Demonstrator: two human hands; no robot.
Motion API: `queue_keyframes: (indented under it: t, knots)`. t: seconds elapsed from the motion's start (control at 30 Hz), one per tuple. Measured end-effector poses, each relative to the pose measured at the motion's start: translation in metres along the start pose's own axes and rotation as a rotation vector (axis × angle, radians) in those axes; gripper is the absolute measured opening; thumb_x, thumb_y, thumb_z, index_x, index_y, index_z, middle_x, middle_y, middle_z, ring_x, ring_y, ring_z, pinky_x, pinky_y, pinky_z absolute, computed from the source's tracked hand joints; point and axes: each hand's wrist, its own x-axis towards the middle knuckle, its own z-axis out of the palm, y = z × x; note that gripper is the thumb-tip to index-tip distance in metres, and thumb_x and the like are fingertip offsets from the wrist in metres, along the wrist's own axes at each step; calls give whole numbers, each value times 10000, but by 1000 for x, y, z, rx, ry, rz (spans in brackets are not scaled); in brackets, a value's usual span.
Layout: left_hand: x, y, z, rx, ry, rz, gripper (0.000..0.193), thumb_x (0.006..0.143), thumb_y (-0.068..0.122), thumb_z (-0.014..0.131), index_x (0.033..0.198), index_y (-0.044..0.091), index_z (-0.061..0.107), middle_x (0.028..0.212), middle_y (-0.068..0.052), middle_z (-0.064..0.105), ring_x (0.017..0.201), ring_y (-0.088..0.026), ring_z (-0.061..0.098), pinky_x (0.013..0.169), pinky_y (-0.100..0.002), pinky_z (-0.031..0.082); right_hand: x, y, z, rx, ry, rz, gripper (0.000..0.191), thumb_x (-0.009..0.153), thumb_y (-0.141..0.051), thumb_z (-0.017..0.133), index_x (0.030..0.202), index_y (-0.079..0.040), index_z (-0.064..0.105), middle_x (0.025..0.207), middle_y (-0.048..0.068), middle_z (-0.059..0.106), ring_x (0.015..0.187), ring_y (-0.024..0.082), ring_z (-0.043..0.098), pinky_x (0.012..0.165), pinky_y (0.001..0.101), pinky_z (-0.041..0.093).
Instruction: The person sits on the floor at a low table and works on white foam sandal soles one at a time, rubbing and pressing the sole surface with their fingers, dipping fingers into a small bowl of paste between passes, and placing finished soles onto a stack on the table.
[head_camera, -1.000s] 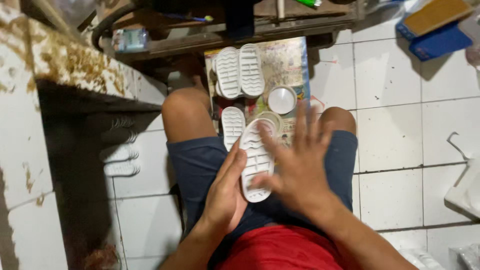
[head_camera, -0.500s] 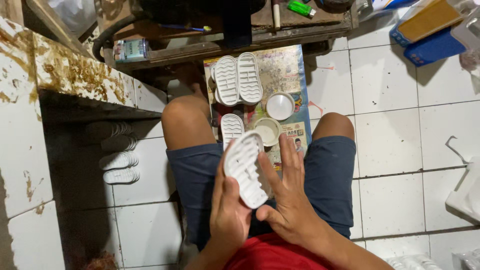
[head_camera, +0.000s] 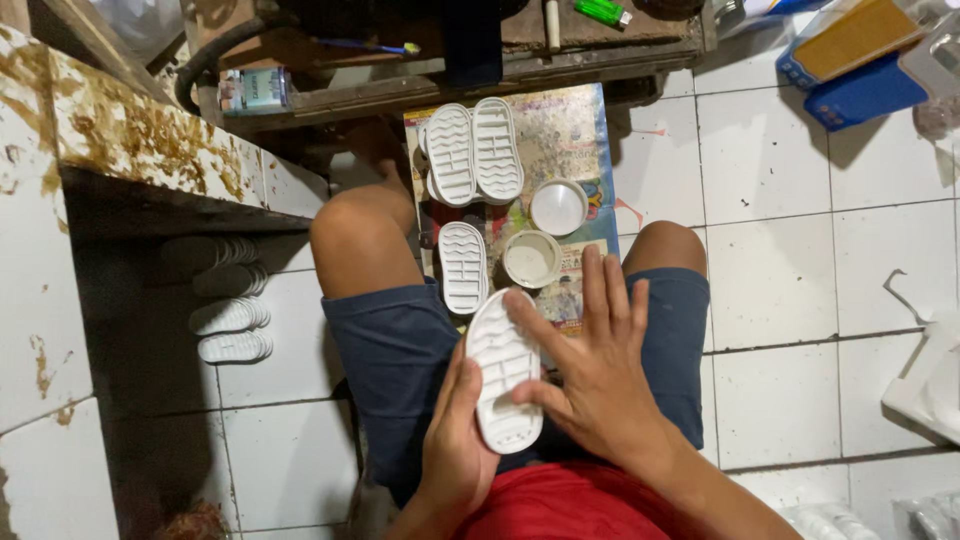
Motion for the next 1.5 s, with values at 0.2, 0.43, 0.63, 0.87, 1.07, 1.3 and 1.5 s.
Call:
queue_keyframes:
  t: [0.2,0.43,0.63,0.87,1.07,1.3,1.5]
  knots:
    - [42,31,-9,-110,52,-43,582,1057,438,373,1460,38,501,1328,-136,656,1141,-245,659,942,-427,539,-28,-3,7,212,-89,-217,800,875,-809,464,1504,-318,516,1682,268,144,1566,486,100,1228,640,79]
    - [107,47,-21,356,-248,-228,464,1075,296,510,1411,-19,566,1087,-170,728,877,-253,701,680,-385,556,16,59,44,1621,107,541,854,1015,-599,362,1660,-109,90,1662,184,291,1521,320,341,1233,489,273]
    - [178,66,-48,689,-52,115,488,1067,304,516,1405,-40,590,1267,-137,696,1140,-170,651,971,-302,508,80,86,61,1661,48,742,785,1020,-497,392,1660,-168,79,1535,226,440,1408,291,458,1183,496,336]
    - [291,67,-32,490,112,548,538,1111,354,449,1513,-4,450,1526,-169,513,1414,-243,466,1184,-339,337,166,110,121,1160,68,535,758,1082,-450,414,1660,-79,93,1751,141,110,1600,258,145,1260,372,156]
    - [335,71,-26,605,336,613,550,1092,388,439,1505,26,461,1555,-186,495,1436,-283,467,1185,-363,350,205,129,145,1057,194,507,805,1068,-428,486,1654,-58,77,1731,179,139,1599,282,191,1272,381,175]
    - [247,43,-63,1182,493,531,494,987,220,648,1411,16,499,1352,-206,609,1284,-339,573,1094,-438,444,87,143,130,462,10,153,570,926,-332,721,1427,-119,551,1652,240,327,1559,407,274,1261,492,234]
    - [173,-1,-68,1957,285,375,766,760,172,789,1392,-40,412,1366,-254,497,1287,-428,463,908,-532,431,46,142,123,188,-73,-87,609,827,-406,822,1332,-100,671,1584,281,316,1458,496,295,1169,576,287]
